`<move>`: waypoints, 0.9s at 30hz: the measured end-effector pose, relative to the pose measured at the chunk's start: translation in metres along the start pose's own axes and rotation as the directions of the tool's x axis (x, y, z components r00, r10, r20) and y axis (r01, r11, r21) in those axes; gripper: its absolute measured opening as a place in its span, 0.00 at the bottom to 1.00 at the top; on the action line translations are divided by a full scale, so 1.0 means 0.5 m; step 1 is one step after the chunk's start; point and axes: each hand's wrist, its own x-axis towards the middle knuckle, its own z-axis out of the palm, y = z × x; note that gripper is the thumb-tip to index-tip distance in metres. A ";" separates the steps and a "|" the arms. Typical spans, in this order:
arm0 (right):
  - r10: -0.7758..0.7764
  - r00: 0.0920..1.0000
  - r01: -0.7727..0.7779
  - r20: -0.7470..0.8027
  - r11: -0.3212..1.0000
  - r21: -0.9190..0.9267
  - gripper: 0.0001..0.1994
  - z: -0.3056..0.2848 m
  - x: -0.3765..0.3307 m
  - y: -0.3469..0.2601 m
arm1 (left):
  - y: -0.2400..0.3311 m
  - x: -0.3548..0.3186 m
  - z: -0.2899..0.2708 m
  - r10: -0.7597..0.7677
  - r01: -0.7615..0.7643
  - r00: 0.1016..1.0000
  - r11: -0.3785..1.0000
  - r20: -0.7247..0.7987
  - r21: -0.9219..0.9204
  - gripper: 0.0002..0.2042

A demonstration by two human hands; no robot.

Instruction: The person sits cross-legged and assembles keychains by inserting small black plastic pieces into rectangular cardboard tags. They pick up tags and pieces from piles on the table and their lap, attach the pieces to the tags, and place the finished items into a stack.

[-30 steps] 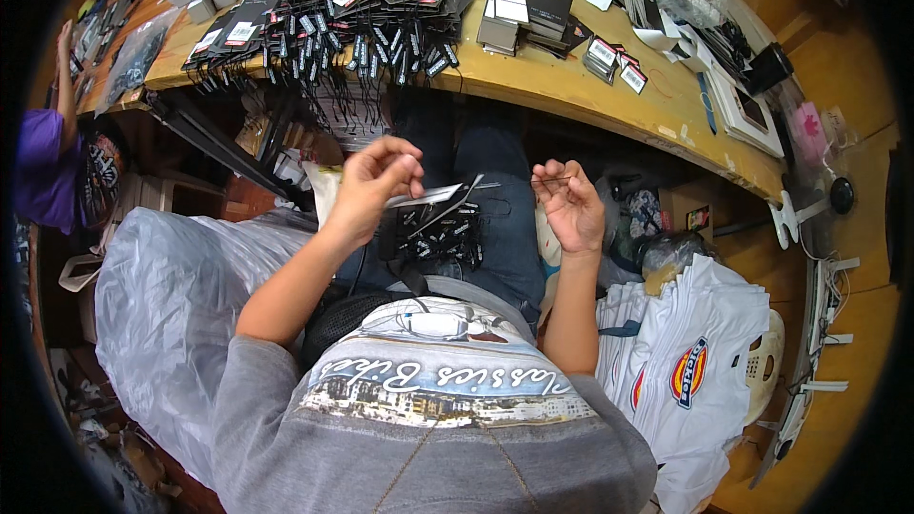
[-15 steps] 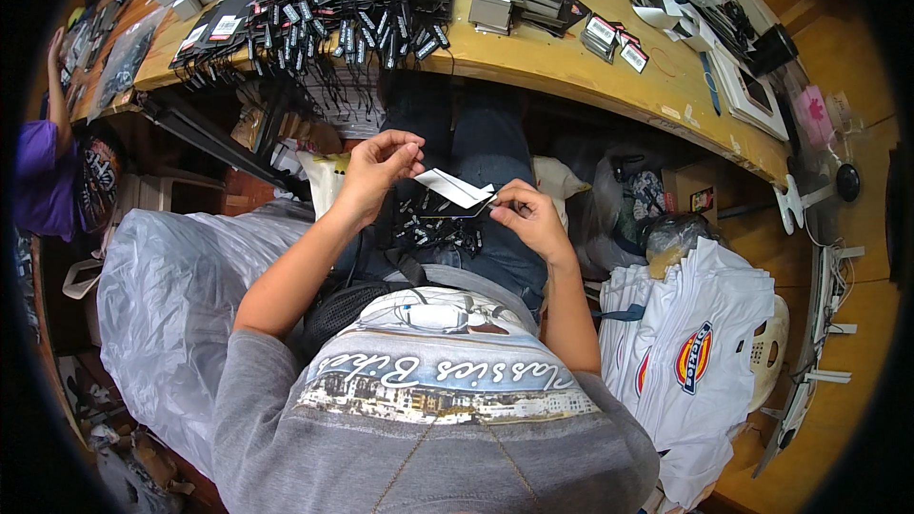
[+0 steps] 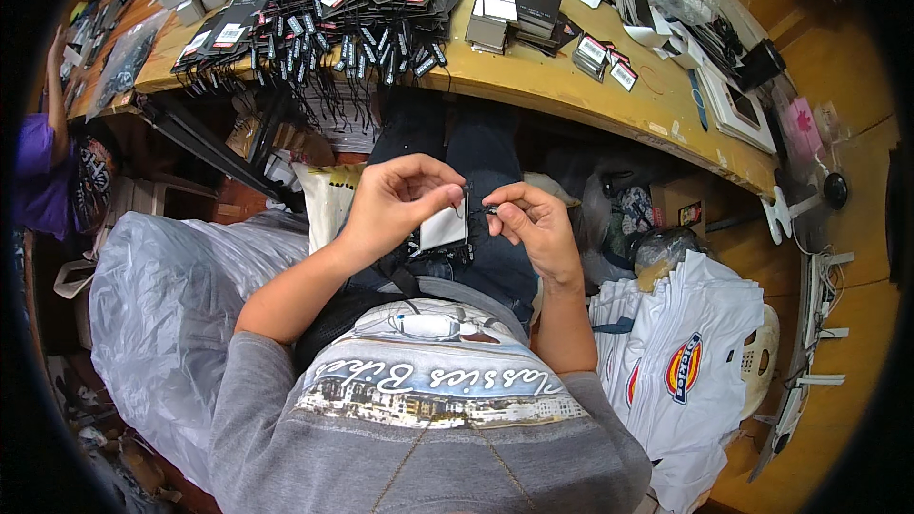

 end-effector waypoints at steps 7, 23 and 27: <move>-0.187 0.978 0.179 -0.088 0.979 -0.093 0.07 0.032 -0.004 -0.016 | 0.026 0.002 0.015 0.085 -0.092 0.995 0.987 0.060 0.130 0.04; -0.356 0.934 0.297 -0.028 0.819 -0.491 0.06 0.037 -0.001 -0.028 | 0.044 0.015 0.016 0.012 -0.038 0.995 0.962 0.100 0.270 0.09; -0.338 0.941 0.296 0.001 0.822 -0.487 0.05 0.034 -0.001 -0.029 | 0.048 0.022 0.015 -0.023 -0.019 0.990 0.955 0.136 0.297 0.09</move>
